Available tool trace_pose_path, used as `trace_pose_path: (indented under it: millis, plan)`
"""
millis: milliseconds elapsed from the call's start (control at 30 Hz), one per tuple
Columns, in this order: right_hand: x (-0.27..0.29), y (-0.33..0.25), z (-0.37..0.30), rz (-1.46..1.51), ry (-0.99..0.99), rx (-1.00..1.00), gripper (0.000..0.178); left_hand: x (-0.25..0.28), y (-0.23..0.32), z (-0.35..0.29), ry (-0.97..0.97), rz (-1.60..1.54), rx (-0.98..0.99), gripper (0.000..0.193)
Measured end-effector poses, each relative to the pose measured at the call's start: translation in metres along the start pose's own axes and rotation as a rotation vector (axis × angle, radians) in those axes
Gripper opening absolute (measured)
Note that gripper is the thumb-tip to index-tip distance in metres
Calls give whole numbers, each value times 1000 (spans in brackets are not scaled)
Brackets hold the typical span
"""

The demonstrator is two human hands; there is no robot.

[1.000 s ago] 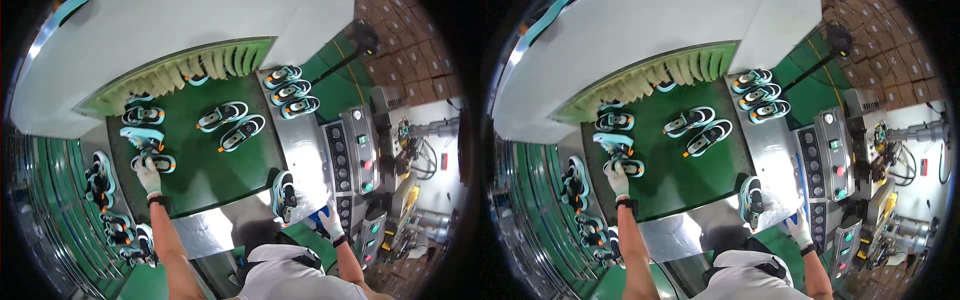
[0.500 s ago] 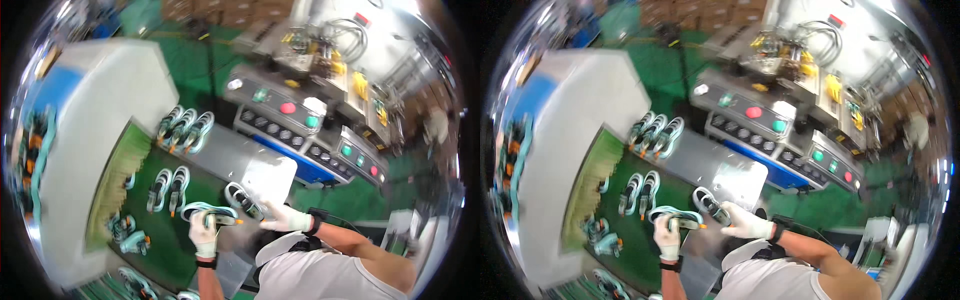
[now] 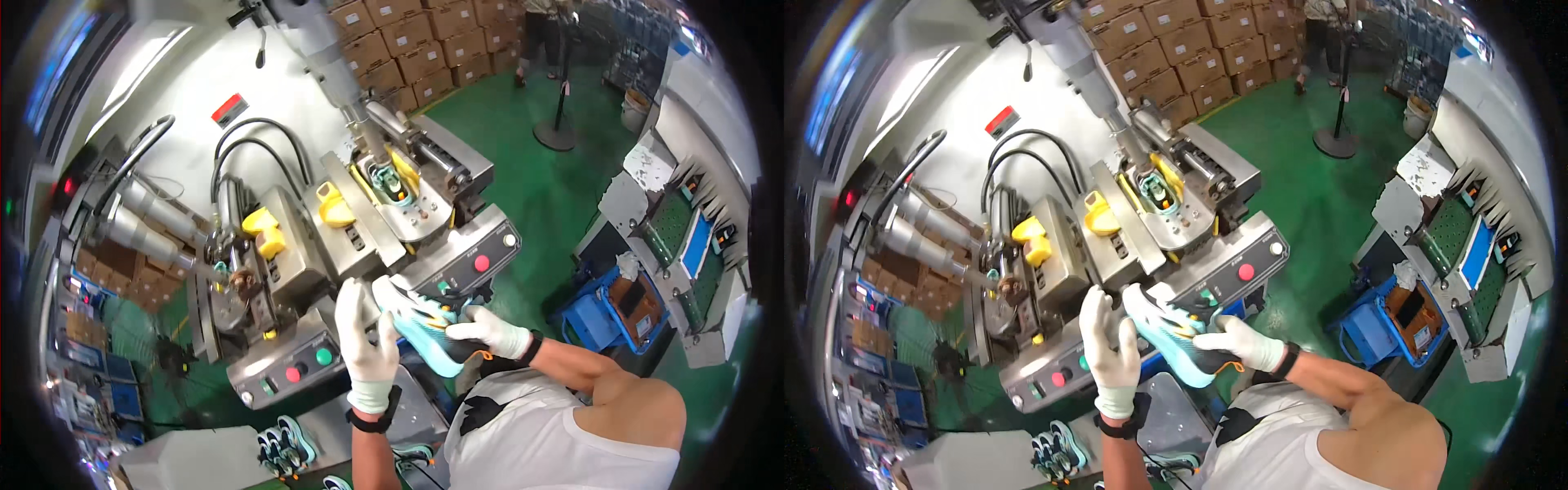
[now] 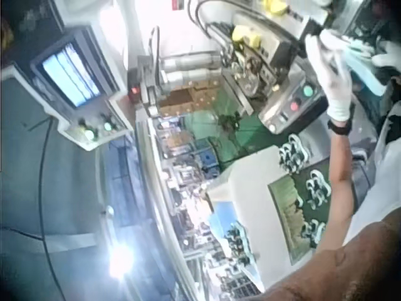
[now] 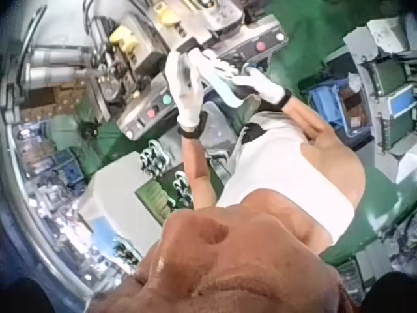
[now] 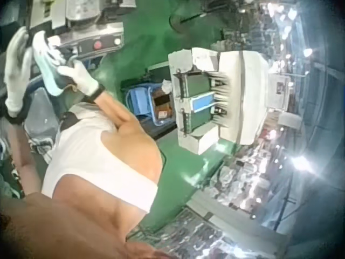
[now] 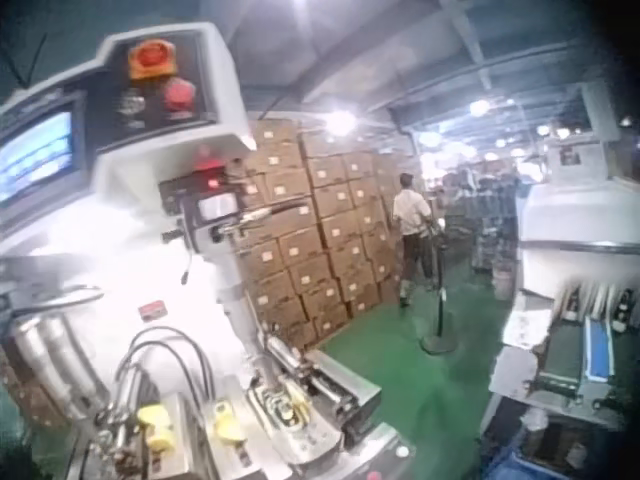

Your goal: Loading shoes into a pressing machine and placing them onto a conveyor belt in a factory setting.

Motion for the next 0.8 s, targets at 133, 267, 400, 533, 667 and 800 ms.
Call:
trace_pose_path:
  millis: [133, 267, 400, 533, 667, 800]
  plan:
    - [89, -32, 11, 193, 111, 69, 62, -102, -65, 102, -161, -233, 339, 58]
    - [147, -70, 14, 330, 253, 158, 68, -219, -179, 208, -253, -31, 460, 61]
    - [187, -112, -4, 327, 447, 233, 66, -341, -245, 278, -368, 85, 722, 71]
    - [202, -113, -7, 331, 450, 297, 81, -374, -351, 294, -253, 357, 626, 72]
    - [215, -103, 3, 256, 485, 192, 78, -383, -355, 306, -360, 189, 732, 43]
    - [191, -116, 49, 166, 385, 176, 64, -278, -350, 304, -330, -129, 822, 28]
Point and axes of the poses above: each hand's wrist, its own z-axis towards the middle knuckle, its own x-axis out of the back of the hand, y = z × x, the point moved 7 cm from there along z, towards the middle knuckle, and after that the axes turned 11 degrees about x, right-handed, at the moved point
